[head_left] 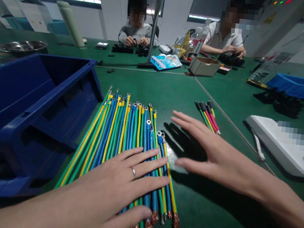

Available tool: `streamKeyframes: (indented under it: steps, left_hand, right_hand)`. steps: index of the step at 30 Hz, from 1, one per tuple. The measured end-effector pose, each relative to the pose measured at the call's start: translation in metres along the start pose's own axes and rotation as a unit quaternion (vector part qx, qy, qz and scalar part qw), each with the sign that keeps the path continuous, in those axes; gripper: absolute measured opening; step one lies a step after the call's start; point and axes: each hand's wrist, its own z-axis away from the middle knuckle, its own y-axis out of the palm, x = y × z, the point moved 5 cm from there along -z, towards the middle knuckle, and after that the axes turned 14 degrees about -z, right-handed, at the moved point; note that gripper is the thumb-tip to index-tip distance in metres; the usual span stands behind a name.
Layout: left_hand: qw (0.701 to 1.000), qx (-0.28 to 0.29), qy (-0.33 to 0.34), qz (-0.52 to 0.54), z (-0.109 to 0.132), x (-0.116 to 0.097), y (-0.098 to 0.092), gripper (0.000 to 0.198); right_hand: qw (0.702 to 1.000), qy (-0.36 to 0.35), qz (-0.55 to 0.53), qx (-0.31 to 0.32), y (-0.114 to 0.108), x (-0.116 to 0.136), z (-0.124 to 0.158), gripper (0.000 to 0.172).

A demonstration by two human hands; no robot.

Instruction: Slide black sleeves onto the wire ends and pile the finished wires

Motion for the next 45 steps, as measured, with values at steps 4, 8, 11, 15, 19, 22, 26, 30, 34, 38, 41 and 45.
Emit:
streamKeyframes:
  steps: [4, 8, 11, 15, 19, 22, 26, 30, 34, 38, 41, 45]
  left_hand:
    - [1.0, -0.002, 0.004, 0.001, -0.002, -0.001, -0.001, 0.046]
    - [1.0, -0.007, 0.002, 0.008, -0.004, -0.002, -0.005, 0.044]
    - [1.0, -0.003, -0.005, 0.02, -0.004, -0.003, -0.006, 0.044]
    - [1.0, 0.009, -0.007, 0.025, -0.003, -0.002, -0.005, 0.044]
    - [0.999, 0.01, -0.008, 0.031, -0.002, -0.003, -0.005, 0.043]
    - [0.999, 0.001, -0.01, 0.042, -0.001, -0.003, -0.007, 0.043]
    - [0.999, -0.005, -0.006, 0.05, 0.0, -0.003, -0.008, 0.043]
    - [0.999, -0.005, -0.005, 0.045, 0.001, -0.005, -0.009, 0.043]
    - [0.999, -0.013, -0.007, 0.048, 0.0, -0.005, -0.009, 0.042]
    - [0.999, -0.006, -0.004, 0.042, 0.0, -0.004, -0.008, 0.044]
    - [1.0, 0.006, -0.005, 0.026, -0.001, -0.004, -0.009, 0.046]
    - [1.0, 0.007, -0.008, 0.013, -0.003, -0.005, -0.009, 0.045]
  right_hand:
    - [0.987, -0.032, -0.05, 0.151, 0.031, 0.027, 0.011, 0.118]
    - [0.981, -0.032, -0.06, 0.182, 0.04, 0.032, 0.014, 0.12]
    - [0.981, -0.038, -0.067, 0.176, 0.039, 0.033, 0.012, 0.116]
    - [0.982, -0.049, -0.061, 0.17, 0.039, 0.032, 0.011, 0.116]
    - [0.986, -0.058, -0.052, 0.148, 0.041, 0.032, 0.012, 0.11]
    - [0.988, -0.059, -0.035, 0.141, 0.042, 0.033, 0.012, 0.108]
    - [0.987, -0.06, -0.012, 0.148, 0.042, 0.033, 0.011, 0.108]
    - [0.988, -0.067, 0.004, 0.142, 0.041, 0.033, 0.013, 0.107]
    - [0.989, -0.07, -0.003, 0.133, 0.039, 0.035, 0.014, 0.106]
    - [0.988, -0.061, -0.034, 0.14, 0.035, 0.038, 0.011, 0.104]
    - [0.987, -0.06, -0.043, 0.144, 0.031, 0.041, 0.01, 0.101]
    - [0.987, -0.049, -0.037, 0.15, 0.029, 0.041, 0.01, 0.093]
